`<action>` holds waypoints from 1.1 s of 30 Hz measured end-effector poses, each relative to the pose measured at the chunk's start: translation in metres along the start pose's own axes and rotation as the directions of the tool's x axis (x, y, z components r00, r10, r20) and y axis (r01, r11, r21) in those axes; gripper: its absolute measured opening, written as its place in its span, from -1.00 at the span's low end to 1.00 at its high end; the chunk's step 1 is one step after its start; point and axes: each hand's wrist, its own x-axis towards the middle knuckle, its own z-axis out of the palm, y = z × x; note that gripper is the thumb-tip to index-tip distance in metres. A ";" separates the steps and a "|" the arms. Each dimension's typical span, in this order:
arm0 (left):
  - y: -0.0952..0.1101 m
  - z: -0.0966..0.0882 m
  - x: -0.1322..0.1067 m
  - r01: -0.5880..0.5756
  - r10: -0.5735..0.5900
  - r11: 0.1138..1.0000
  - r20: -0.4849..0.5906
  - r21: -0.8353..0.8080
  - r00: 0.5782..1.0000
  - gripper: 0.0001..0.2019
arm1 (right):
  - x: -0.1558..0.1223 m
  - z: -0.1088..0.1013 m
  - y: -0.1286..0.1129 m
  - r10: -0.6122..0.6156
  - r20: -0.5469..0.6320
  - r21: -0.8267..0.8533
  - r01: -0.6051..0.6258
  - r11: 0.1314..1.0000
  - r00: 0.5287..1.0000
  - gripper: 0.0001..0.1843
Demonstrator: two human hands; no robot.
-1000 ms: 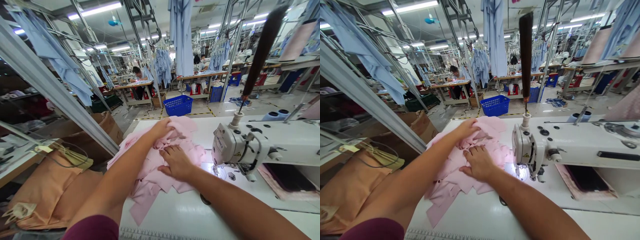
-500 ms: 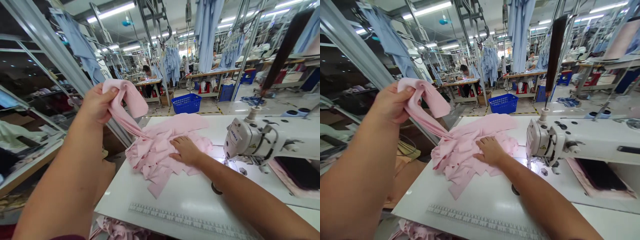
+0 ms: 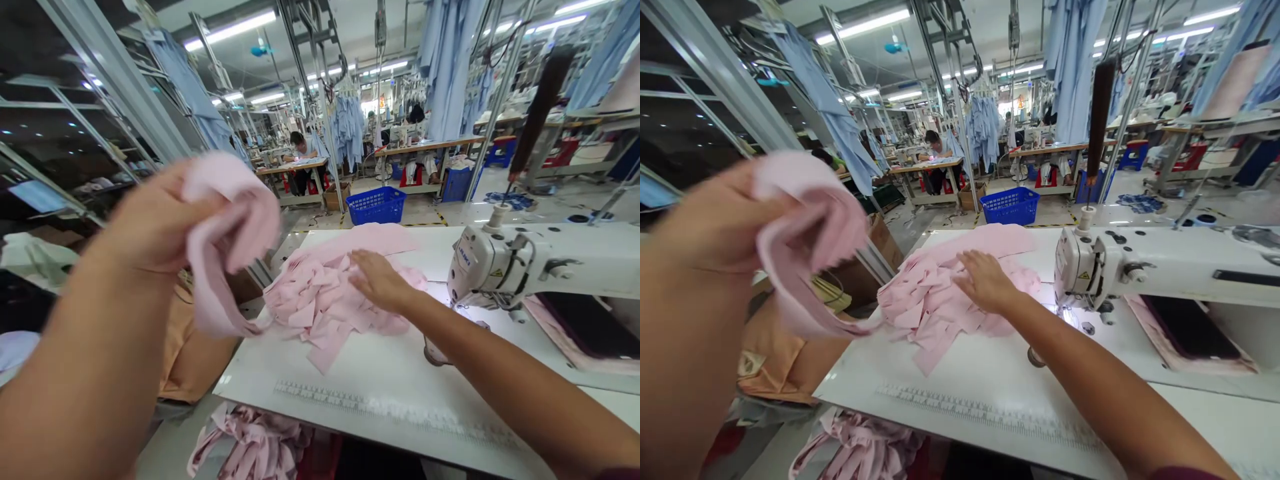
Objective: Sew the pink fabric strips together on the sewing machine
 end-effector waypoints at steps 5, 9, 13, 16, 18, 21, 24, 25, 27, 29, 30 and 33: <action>-0.034 0.086 -0.030 0.124 -0.300 0.952 0.779 0.279 0.550 -0.79 | -0.027 -0.057 -0.039 -0.107 -0.205 0.496 0.197 0.846 0.973 -0.30; -0.051 0.132 -0.041 0.087 -0.180 0.984 0.894 0.158 0.411 -0.70 | -0.065 -0.070 -0.041 -0.027 0.256 0.740 -0.179 0.648 0.966 0.01; -0.058 0.153 -0.050 0.187 -0.193 0.974 0.890 0.125 0.413 -0.62 | -0.113 -0.066 -0.028 0.123 0.495 0.724 -0.487 0.488 0.860 -0.21; -0.059 0.164 -0.055 0.217 -0.201 0.969 0.890 0.119 0.410 -0.64 | -0.141 -0.076 -0.025 0.168 0.560 0.684 -0.567 0.460 0.812 -0.52; -0.062 0.174 -0.058 0.217 -0.178 0.972 0.891 0.092 0.417 -0.63 | -0.150 -0.092 -0.028 0.205 0.583 0.644 -0.601 0.474 0.786 -0.58; -0.072 0.191 -0.065 0.299 -0.156 0.954 0.872 0.012 0.463 -0.56 | -0.149 -0.126 -0.035 0.261 0.549 0.635 -0.599 0.488 0.794 -0.63; -0.085 0.206 -0.079 0.414 -0.144 0.906 0.853 -0.091 0.502 -0.51 | -0.133 -0.159 -0.045 0.327 0.421 0.635 -0.533 0.560 0.846 -0.60; -0.088 0.207 -0.085 0.418 -0.127 0.901 0.850 -0.117 0.512 -0.52 | -0.125 -0.168 -0.050 0.339 0.377 0.623 -0.507 0.595 0.862 -0.56; -0.094 0.204 -0.098 0.365 -0.090 0.922 0.846 -0.129 0.525 -0.57 | -0.106 -0.181 -0.061 0.336 0.324 0.601 -0.466 0.649 0.885 -0.50; -0.097 0.192 -0.110 0.303 -0.102 0.950 0.848 -0.071 0.520 -0.62 | -0.086 -0.189 -0.075 0.386 0.214 0.593 -0.433 0.678 0.897 -0.46; -0.099 0.184 -0.117 0.294 -0.138 0.956 0.848 -0.022 0.513 -0.61 | -0.076 -0.192 -0.082 0.413 0.204 0.584 -0.448 0.676 0.888 -0.47; -0.104 0.160 -0.136 0.294 -0.290 0.944 0.799 0.148 0.526 -0.50 | -0.051 -0.203 -0.096 0.439 0.208 0.581 -0.472 0.663 0.874 -0.65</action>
